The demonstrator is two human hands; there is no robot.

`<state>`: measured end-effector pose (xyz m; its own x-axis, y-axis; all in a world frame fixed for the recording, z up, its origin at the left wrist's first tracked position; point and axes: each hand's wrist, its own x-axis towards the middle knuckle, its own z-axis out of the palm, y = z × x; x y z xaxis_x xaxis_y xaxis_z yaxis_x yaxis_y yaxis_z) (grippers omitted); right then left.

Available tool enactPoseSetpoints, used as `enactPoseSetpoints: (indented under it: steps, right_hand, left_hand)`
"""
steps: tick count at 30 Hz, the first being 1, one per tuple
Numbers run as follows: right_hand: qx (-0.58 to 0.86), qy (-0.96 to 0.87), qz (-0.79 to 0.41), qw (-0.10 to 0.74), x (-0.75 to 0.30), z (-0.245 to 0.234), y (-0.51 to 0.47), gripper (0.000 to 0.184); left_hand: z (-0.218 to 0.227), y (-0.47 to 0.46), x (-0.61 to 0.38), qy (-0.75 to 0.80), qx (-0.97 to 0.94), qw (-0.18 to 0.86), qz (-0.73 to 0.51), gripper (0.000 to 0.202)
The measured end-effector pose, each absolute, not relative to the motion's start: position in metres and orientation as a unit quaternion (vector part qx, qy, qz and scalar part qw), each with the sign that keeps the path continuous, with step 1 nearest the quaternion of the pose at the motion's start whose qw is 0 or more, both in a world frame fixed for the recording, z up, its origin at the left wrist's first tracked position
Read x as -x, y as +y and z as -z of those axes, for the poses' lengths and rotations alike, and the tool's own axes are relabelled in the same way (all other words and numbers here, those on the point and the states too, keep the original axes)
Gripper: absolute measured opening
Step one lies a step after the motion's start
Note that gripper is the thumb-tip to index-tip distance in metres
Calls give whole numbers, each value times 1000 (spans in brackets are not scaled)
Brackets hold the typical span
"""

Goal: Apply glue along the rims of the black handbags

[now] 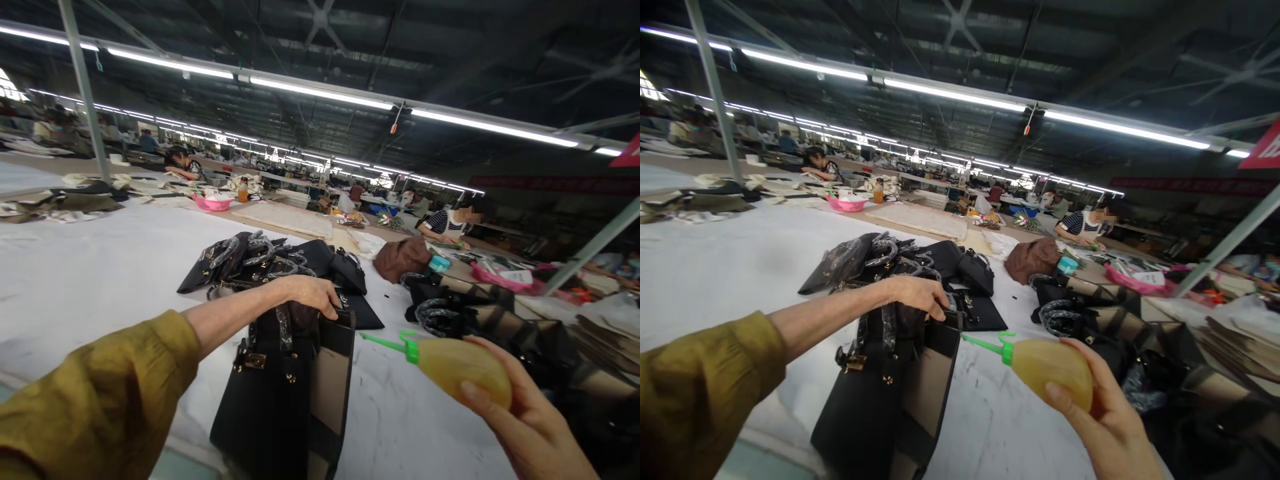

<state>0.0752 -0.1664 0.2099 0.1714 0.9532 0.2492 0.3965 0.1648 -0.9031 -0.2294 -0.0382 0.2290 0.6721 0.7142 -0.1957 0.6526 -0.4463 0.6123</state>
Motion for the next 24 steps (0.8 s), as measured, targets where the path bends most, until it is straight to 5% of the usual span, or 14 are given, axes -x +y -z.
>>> enactPoseSetpoints:
  steps: [8, 24]
  right_hand:
    - [659, -574, -204, 442, -64, -219, -168, 74]
    - [581, -685, -116, 423, -51, -210, -161, 51]
  left_hand:
    - [-215, -34, 214, 400, -839, 368, 15, 24]
    - [-214, -40, 214, 377, -817, 433, 60, 7]
